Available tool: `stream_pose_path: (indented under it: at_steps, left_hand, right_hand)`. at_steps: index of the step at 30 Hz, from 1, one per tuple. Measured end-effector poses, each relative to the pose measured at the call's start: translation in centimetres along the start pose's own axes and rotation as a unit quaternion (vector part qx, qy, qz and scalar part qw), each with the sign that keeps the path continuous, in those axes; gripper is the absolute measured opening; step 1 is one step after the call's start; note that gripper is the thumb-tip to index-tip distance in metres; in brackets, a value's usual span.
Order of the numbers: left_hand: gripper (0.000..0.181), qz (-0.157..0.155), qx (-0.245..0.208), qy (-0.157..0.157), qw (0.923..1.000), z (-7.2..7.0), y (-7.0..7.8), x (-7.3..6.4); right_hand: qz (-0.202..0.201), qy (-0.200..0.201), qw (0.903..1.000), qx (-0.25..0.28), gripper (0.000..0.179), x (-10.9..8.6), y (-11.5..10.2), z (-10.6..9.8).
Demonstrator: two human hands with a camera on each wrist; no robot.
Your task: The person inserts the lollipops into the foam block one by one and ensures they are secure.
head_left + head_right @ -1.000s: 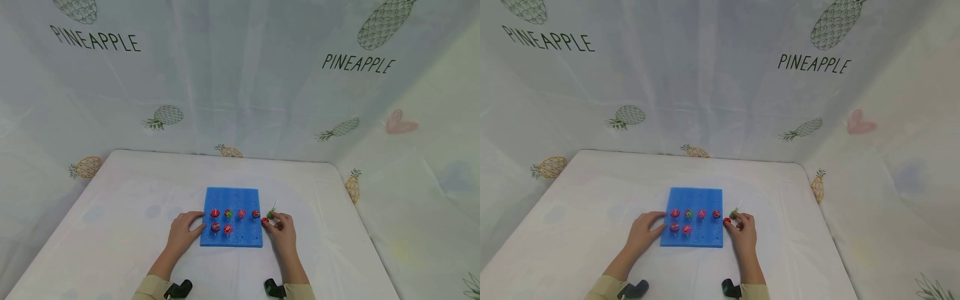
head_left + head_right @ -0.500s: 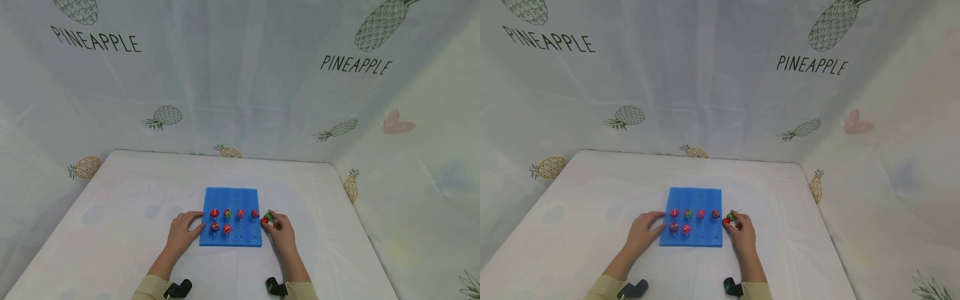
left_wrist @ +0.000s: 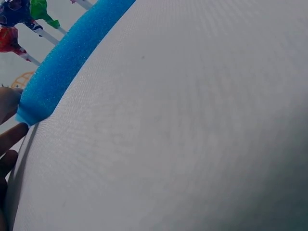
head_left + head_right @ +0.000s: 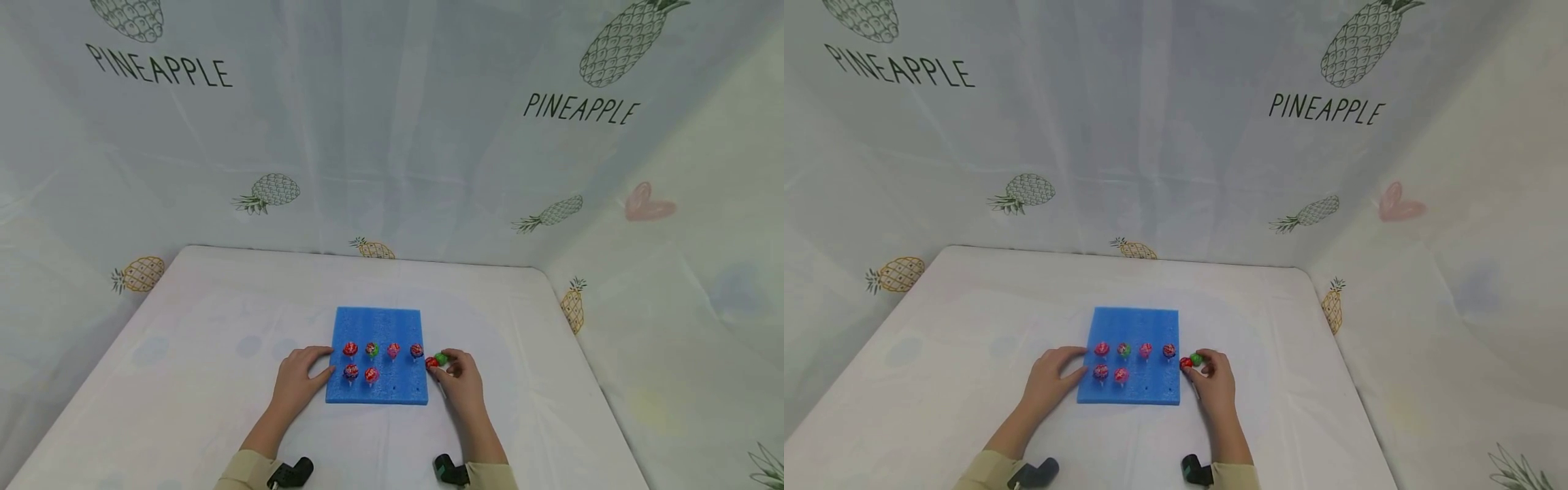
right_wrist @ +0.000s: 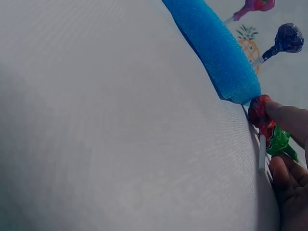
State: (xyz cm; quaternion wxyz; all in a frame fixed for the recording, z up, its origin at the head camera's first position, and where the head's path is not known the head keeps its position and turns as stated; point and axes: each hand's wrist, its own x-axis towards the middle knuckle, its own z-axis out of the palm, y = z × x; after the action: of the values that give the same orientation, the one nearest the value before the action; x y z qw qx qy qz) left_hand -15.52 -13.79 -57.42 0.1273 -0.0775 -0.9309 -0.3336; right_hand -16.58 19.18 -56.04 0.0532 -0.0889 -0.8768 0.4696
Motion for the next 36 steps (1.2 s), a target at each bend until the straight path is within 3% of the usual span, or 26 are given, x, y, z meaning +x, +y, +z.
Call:
stream_pose_path:
  at_steps: [36]
  left_hand:
    - [0.038, -0.003, 0.003, -0.002, 1.0000, 0.26, -0.27, 0.02]
  right_hand:
    - [0.061, 0.004, 0.9958, 0.069, 0.034, 0.21, 0.76, -0.41]
